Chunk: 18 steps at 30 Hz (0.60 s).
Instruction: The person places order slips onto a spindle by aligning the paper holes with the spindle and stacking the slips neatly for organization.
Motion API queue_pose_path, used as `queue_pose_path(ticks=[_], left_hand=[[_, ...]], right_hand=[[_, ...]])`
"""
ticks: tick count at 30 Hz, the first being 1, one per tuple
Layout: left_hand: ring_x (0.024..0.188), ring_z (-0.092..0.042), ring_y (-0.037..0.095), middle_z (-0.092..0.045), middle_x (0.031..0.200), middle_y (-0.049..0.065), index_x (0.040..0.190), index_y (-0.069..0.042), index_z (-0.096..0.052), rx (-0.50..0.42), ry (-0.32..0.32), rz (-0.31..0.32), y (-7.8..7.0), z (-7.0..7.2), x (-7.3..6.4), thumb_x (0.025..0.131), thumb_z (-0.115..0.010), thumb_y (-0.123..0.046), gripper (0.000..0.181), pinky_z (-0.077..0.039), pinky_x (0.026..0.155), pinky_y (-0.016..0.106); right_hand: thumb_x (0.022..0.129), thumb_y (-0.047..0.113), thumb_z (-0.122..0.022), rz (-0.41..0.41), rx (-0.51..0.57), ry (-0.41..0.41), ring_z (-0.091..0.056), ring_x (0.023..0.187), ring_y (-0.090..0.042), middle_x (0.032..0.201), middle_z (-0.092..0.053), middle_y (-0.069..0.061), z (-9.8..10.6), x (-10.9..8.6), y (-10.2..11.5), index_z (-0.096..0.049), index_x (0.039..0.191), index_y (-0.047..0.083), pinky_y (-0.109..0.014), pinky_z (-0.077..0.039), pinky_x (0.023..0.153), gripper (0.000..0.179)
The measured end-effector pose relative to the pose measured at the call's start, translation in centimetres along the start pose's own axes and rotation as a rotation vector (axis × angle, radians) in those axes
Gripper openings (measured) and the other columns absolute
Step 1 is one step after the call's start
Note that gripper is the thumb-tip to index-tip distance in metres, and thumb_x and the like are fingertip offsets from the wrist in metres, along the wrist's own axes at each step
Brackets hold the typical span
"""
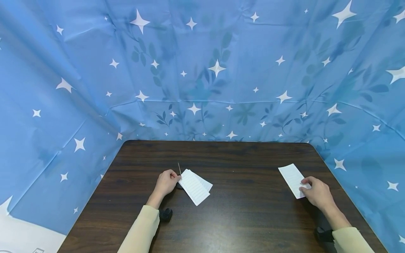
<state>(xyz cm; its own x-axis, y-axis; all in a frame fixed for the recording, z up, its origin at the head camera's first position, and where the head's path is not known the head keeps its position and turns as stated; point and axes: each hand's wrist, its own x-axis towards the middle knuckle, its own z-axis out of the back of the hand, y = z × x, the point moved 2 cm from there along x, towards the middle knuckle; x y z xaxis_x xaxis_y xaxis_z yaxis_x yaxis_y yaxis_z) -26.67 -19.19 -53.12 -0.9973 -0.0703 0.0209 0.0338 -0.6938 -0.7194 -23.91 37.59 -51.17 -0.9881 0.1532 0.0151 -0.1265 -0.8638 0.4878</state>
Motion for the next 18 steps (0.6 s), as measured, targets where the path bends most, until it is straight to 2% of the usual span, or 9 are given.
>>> queue_pose_path(ticks=[3, 9, 18], left_hand=[[0.064, -0.05, 0.017, -0.057, 0.074, 0.003, 0.084, -0.007, -0.065, -0.002, -0.001, -0.004, 0.0, 0.0, 0.0, 0.096, -0.069, -0.019, 0.018, -0.041, 0.061, 0.033], [0.062, -0.049, 0.017, -0.056, 0.073, 0.003, 0.083, -0.007, -0.065, 0.0, -0.004, -0.013, -0.1, 0.1, 0.0, 0.096, -0.07, -0.019, 0.018, -0.04, 0.06, 0.033], [0.064, -0.05, 0.018, -0.057, 0.074, 0.003, 0.083, -0.007, -0.066, 0.012, 0.006, -0.01, -0.1, 0.1, 0.0, 0.095, -0.07, -0.019, 0.018, -0.041, 0.061, 0.033]], right_hand=[[0.088, 0.004, -0.071, 0.02, 0.01, -0.025, -0.054, 0.097, -0.049, 0.121, -0.055, -0.042, -0.2, -0.1, 0.2, -0.062, 0.112, -0.014, -0.062, -0.044, 0.084, 0.031], [0.087, 0.004, -0.071, 0.067, 0.037, -0.061, -0.057, 0.095, -0.049, 0.118, -0.058, -0.041, -0.3, -0.5, 0.8, -0.066, 0.108, -0.013, -0.061, -0.047, 0.079, 0.027], [0.09, 0.009, -0.07, 0.104, 0.091, -0.067, -0.058, 0.103, -0.052, 0.119, -0.06, -0.039, -0.5, -0.8, 1.8, -0.069, 0.11, -0.011, -0.061, -0.047, 0.08, 0.028]])
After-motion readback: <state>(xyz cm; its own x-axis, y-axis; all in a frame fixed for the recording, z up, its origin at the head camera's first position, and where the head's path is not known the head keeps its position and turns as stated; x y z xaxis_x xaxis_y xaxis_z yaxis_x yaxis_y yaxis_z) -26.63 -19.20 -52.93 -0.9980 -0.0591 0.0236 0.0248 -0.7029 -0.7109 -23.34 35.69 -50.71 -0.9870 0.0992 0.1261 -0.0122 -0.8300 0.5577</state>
